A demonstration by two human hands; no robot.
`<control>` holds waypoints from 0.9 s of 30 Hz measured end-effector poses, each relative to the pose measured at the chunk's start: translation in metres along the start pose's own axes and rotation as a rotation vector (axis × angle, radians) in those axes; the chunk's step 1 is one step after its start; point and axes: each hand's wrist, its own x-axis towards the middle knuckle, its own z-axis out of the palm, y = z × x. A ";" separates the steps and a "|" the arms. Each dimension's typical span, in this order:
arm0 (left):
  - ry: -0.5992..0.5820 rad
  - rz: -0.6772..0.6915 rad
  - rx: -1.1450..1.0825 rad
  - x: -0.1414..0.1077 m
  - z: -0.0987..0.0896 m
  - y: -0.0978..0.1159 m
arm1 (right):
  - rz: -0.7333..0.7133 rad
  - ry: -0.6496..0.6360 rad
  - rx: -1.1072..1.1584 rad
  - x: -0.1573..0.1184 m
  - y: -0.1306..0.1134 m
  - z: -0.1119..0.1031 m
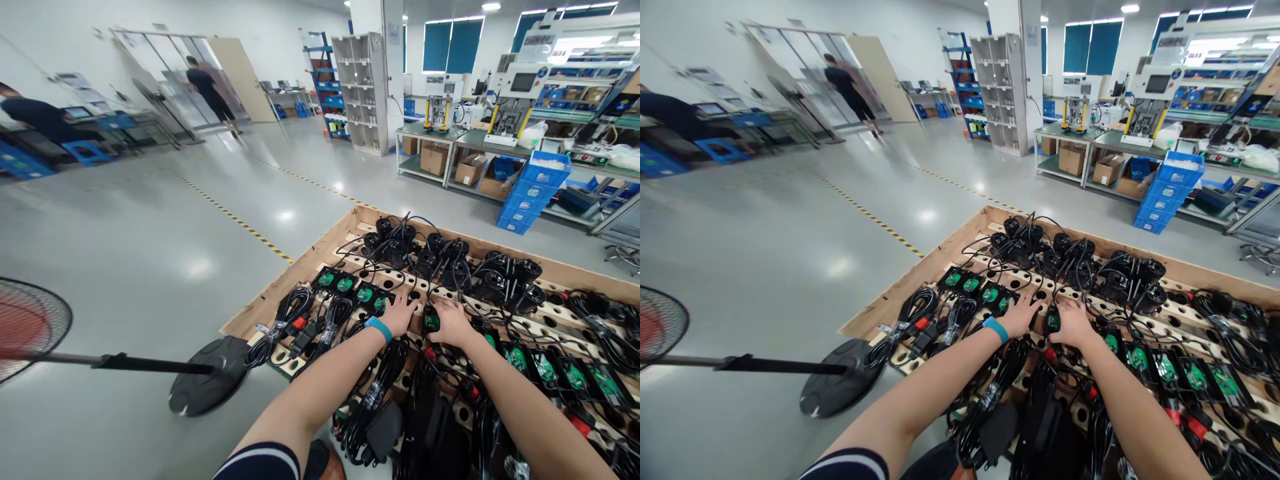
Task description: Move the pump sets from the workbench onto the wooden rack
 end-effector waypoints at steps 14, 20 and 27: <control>-0.146 0.024 -0.188 -0.007 -0.020 0.012 | 0.198 0.017 -0.048 -0.014 -0.043 0.041; -0.056 0.036 -0.160 -0.010 -0.008 0.014 | 0.155 0.011 -0.058 -0.046 -0.019 0.011; -0.016 0.140 0.004 -0.010 -0.018 0.023 | 0.138 0.003 -0.110 -0.020 -0.043 0.023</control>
